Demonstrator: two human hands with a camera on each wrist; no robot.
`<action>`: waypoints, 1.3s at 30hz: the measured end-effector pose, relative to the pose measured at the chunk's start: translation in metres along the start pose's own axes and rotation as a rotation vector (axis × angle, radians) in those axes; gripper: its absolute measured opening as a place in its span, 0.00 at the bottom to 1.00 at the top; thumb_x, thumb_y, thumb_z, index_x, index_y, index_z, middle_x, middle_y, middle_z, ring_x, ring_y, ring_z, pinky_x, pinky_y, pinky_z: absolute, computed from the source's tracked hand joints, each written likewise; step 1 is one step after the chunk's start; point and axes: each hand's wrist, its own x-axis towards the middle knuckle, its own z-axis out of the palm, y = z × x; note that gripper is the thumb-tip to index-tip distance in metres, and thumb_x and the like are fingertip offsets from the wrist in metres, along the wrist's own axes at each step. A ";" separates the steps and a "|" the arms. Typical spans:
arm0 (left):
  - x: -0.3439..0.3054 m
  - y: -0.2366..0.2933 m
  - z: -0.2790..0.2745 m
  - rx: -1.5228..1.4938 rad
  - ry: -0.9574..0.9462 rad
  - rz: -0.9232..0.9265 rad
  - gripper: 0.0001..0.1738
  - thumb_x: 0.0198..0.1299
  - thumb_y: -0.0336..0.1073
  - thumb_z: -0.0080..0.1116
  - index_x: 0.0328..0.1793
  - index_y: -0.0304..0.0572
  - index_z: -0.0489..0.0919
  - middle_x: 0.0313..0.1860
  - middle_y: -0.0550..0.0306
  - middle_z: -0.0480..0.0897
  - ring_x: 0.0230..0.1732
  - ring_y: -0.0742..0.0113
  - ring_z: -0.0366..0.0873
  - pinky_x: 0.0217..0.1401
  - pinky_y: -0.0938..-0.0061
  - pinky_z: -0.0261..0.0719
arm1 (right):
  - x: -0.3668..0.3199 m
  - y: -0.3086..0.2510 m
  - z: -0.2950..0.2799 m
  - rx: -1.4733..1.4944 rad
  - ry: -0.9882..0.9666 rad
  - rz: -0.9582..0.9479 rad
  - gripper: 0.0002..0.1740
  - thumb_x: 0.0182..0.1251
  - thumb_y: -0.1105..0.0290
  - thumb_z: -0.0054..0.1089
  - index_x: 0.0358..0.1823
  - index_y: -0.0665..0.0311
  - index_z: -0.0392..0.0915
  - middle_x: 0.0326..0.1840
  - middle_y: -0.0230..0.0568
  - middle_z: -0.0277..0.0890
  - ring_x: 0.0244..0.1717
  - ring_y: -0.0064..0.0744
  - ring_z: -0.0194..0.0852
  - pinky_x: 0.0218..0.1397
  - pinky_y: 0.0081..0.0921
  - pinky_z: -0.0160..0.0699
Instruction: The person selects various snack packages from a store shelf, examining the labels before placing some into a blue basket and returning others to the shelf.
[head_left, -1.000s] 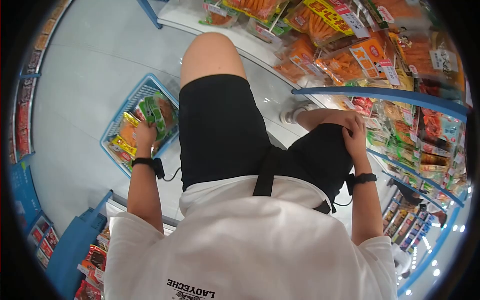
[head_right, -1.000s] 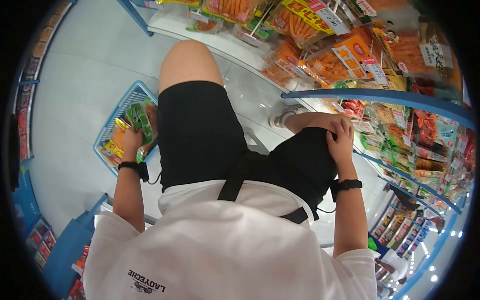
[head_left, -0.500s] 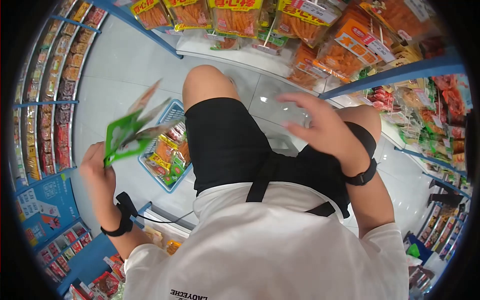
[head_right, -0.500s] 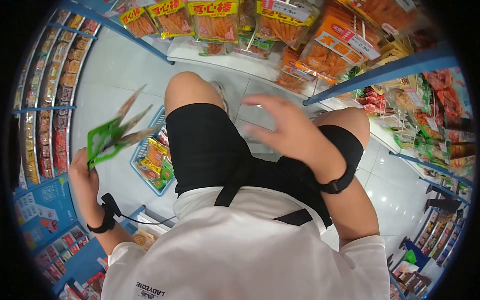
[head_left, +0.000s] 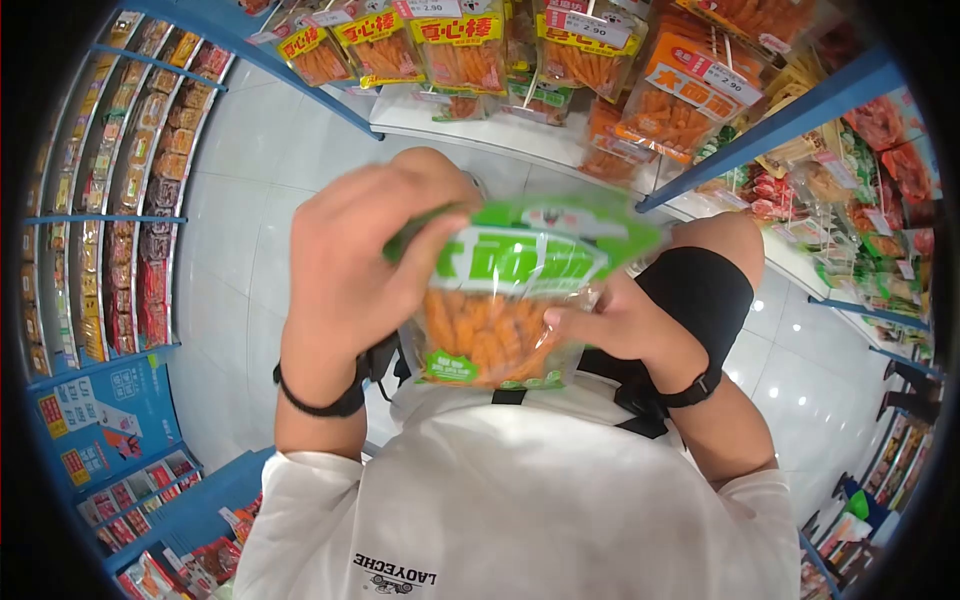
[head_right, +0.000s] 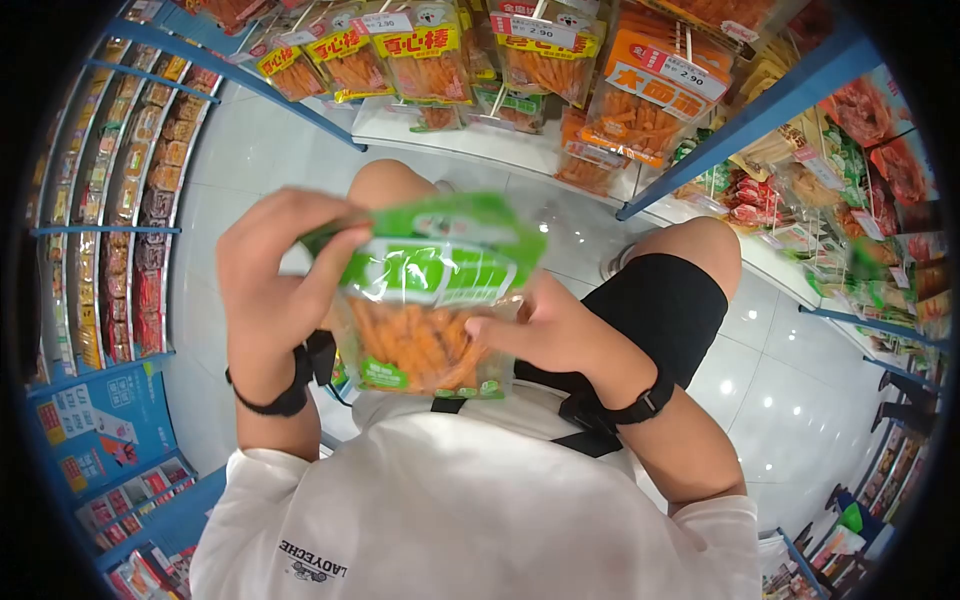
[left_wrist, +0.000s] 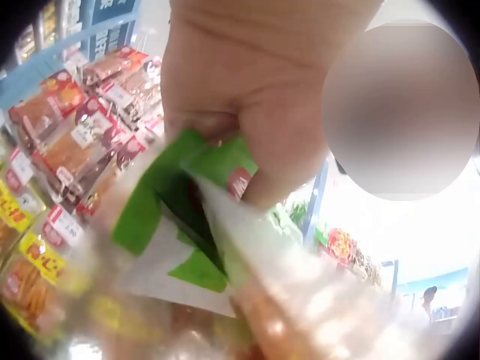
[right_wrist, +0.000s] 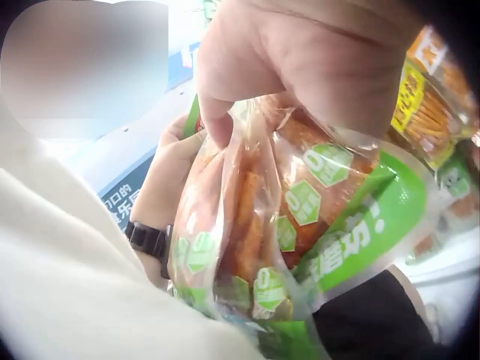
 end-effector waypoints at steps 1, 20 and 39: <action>0.003 -0.011 0.007 -0.003 0.009 -0.010 0.06 0.49 0.30 0.65 0.34 0.37 0.82 0.33 0.48 0.83 0.36 0.60 0.81 0.40 0.70 0.77 | -0.004 0.005 -0.005 0.128 0.022 0.153 0.24 0.62 0.70 0.65 0.59 0.66 0.72 0.51 0.36 0.79 0.51 0.26 0.77 0.57 0.25 0.73; -0.102 -0.083 0.134 -1.393 -0.274 -0.729 0.25 0.66 0.34 0.57 0.67 0.39 0.67 0.56 0.59 0.77 0.56 0.73 0.74 0.60 0.73 0.73 | -0.023 0.024 -0.027 0.696 0.629 0.343 0.30 0.76 0.50 0.43 0.69 0.63 0.60 0.67 0.43 0.67 0.65 0.42 0.67 0.69 0.41 0.64; -0.121 -0.133 0.129 -2.262 -0.213 -0.814 0.30 0.62 0.37 0.53 0.70 0.36 0.64 0.66 0.47 0.73 0.66 0.54 0.72 0.72 0.58 0.66 | -0.017 -0.074 -0.040 0.439 0.762 0.130 0.27 0.69 0.68 0.55 0.66 0.69 0.63 0.62 0.48 0.72 0.59 0.41 0.74 0.62 0.38 0.76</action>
